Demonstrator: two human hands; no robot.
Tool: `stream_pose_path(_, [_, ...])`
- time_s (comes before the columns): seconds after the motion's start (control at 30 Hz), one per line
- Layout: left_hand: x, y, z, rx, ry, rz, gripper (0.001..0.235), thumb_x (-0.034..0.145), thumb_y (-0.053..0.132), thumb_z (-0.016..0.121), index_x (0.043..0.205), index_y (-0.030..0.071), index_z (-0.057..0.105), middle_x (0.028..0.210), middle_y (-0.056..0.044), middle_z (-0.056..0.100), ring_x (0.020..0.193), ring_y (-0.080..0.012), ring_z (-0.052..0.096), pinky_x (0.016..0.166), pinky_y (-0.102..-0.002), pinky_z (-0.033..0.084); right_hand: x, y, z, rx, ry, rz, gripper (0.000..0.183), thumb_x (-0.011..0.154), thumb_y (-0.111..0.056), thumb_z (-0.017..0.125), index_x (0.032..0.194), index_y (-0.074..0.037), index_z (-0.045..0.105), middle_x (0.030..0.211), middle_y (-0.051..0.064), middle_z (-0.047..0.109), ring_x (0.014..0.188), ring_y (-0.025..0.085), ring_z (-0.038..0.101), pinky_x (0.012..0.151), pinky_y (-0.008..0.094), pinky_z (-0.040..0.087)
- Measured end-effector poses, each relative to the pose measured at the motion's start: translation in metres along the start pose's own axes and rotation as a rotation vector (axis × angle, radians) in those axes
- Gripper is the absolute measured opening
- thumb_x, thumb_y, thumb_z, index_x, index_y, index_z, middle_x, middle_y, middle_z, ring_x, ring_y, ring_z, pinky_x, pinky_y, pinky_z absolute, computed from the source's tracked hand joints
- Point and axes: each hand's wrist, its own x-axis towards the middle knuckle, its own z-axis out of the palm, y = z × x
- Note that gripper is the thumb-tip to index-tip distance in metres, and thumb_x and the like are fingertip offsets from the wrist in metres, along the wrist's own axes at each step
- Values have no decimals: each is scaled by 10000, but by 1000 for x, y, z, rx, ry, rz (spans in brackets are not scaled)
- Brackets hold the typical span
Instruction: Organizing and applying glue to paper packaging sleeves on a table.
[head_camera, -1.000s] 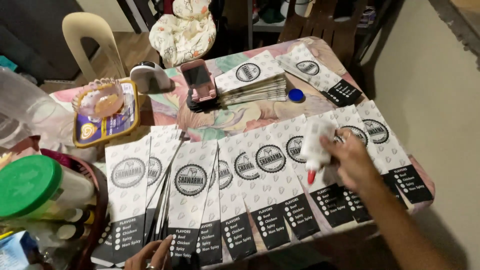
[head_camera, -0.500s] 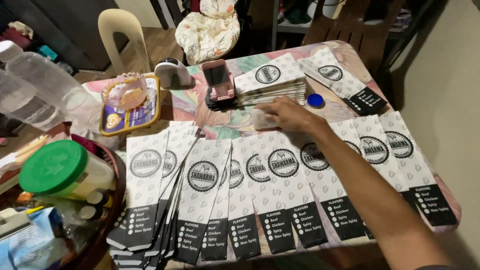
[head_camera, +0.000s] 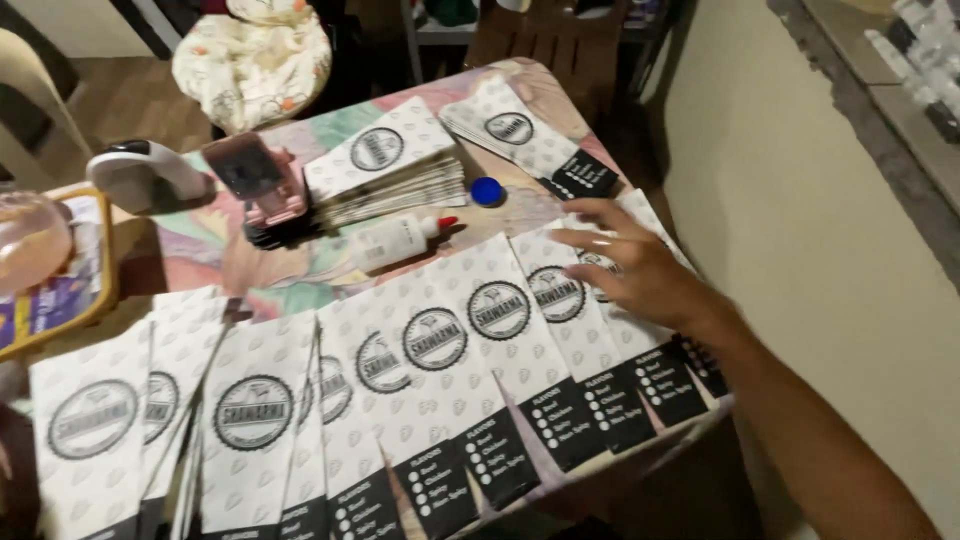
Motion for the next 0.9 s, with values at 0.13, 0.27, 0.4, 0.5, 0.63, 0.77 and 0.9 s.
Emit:
stream_pose_path(0.13, [77,38,-6,40,-156,-9,602,847,312,628,1306,-49,482,1242,-210,592,1081,-395,601,979,-424,468,-72,2,-52,-85,82,150,451,884,-81,740,1328,-56,666,1452,140,551,1351,310,568,1144,423,447])
stream_pose_path(0.27, [132,81,-20,100,-323,-5,633,846,298,603,1320,-88,438,1256,-230,557,1086,-422,571,974,-431,452,-139,11,-77,10,97,298,358,852,-57,723,1210,-46,713,1393,92,602,824,154,658,735,268,588])
stream_pose_path(0.4, [138,108,-72,145,-459,-31,664,846,283,579,1333,-126,393,1270,-249,523,1092,-449,541,970,-439,435,-194,28,-72,113,93,135,539,755,67,798,1261,-65,669,1410,161,614,1247,258,705,1076,325,621])
stream_pose_path(0.5, [32,140,-183,174,-564,-66,687,845,273,561,1343,-156,359,1281,-263,497,1095,-470,518,967,-445,423,-225,43,-56,99,134,90,418,810,-14,796,1217,-41,703,1383,163,648,1282,265,675,1151,354,519])
stream_pose_path(0.63, [-127,172,-290,245,1144,719,178,1057,51,530,1160,-65,617,1173,-245,605,1117,-398,625,868,-510,474,-243,56,-46,79,145,44,414,835,-23,785,1232,-32,667,1402,160,639,1294,266,673,1160,360,514])
stream_pose_path(0.77, [-101,178,-284,260,1171,735,155,964,-124,561,1111,-160,596,1131,-263,644,1210,-428,594,1068,-660,428,-248,61,-41,140,186,9,381,859,10,753,1231,-13,671,1386,190,641,1313,277,650,1209,421,472])
stream_pose_path(0.9, [-82,170,-271,312,1071,680,366,804,-204,547,1169,-210,582,1205,-312,634,1313,-506,521,1166,-740,287,-252,68,-36,183,197,18,385,845,46,756,1216,-21,678,1353,192,671,1265,293,686,1150,406,528])
